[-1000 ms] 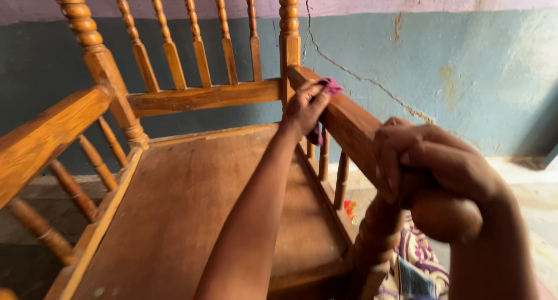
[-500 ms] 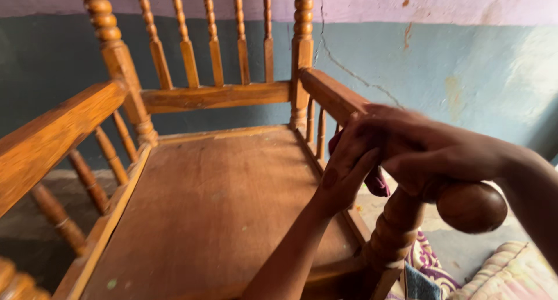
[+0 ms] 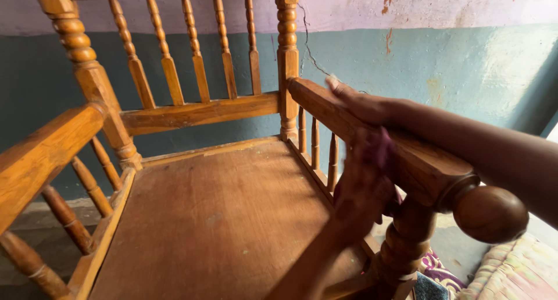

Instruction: The person wipes the seat, armrests, and backrest of a wooden chair using a purple cloth. The cleaning process involves systematic wiping of the chair's surfaces, including the spindles and carved details, to remove dust or dirt.

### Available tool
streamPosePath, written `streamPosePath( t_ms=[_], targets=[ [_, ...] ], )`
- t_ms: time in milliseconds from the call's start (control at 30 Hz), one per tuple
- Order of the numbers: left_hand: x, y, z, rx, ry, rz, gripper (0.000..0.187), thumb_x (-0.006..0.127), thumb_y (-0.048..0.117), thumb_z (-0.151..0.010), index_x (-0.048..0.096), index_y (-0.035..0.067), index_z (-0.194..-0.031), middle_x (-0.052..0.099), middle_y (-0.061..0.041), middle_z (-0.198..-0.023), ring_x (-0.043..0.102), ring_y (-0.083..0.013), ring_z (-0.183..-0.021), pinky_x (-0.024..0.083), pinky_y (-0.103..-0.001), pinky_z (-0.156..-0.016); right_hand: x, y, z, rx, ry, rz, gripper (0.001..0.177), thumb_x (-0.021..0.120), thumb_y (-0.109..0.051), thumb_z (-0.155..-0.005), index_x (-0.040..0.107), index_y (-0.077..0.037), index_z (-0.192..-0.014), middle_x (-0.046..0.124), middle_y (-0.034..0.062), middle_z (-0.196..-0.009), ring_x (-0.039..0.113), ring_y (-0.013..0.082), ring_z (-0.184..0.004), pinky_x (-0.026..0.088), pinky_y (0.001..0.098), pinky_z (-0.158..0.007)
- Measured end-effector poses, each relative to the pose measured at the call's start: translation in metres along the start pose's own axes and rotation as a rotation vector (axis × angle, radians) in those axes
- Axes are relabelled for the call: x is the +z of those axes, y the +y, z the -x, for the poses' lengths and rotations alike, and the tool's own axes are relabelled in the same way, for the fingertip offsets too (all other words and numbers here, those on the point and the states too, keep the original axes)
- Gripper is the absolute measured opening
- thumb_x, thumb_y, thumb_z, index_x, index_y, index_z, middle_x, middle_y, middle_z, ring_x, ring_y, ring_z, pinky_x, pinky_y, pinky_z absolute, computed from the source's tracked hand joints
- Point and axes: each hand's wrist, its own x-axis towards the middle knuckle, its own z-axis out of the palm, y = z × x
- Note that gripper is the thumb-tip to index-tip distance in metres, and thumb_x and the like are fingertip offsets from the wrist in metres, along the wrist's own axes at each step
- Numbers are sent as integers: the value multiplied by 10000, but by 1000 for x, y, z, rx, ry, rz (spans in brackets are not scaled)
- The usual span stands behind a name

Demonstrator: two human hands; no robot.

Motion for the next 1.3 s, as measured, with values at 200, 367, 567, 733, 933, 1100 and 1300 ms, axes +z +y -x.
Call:
streamPosePath(
  t_ms=[200,367,567,733,933,1100,1300],
  targets=[
    [-60,-122,-71,-311,157,41,607,296,424,-1099,222,158,-1640,268,-217,-1676,138,-351,-1585,-5,-557,-1281,7,4,2,-97,109,-179,1050,-24,-839,-810,-74,-168,-1616,-76,59,-1734,-68,218,-1587,58,464,-1261],
    [-143,-221,-136,-483,221,-416,642,237,541,-1049,279,211,-1599,178,-151,-1677,154,-375,-1547,88,-537,-1240,7,3,-5,-61,82,-54,1043,-6,-836,-796,-89,-208,-1625,-77,29,-1726,-43,201,-1579,73,447,-1256],
    [-162,-224,-169,-571,29,-1198,417,347,432,-1139,656,191,-1281,416,-117,-1617,226,-466,-1509,217,-516,-1257,3,18,-16,-8,41,-82,1017,-7,-821,-795,-151,-227,-1607,-121,15,-1712,-95,204,-1565,51,439,-1239],
    [-93,-167,-91,-4,218,-519,487,492,308,-1098,442,113,-1542,674,-73,-1322,708,-203,-1060,604,-348,-836,9,55,-42,-289,118,-557,1091,109,-872,-939,-87,-64,-1646,41,127,-1791,45,273,-1656,92,462,-1312],
    [-2,0,14,-246,106,399,609,416,236,-1112,250,28,-1660,528,-132,-1335,527,-148,-902,455,-281,-709,7,50,-24,-176,264,-501,1159,166,-887,-757,-268,-185,-1571,-211,59,-1687,-61,253,-1567,170,523,-1175],
    [4,-35,-24,94,326,150,443,366,129,-1165,339,-51,-1568,505,-231,-1476,507,-287,-1370,430,-386,-1178,8,38,-14,-161,251,-514,1151,128,-903,-739,-258,-181,-1548,-144,48,-1717,-24,260,-1588,197,523,-1211],
    [-120,-263,-138,23,454,-559,394,371,173,-1054,531,-20,-1357,535,-275,-1342,501,-442,-1255,408,-499,-1103,8,21,-12,-13,117,-391,1117,27,-884,-764,-103,-199,-1637,-31,133,-1709,5,275,-1588,87,468,-1246]
  ],
)
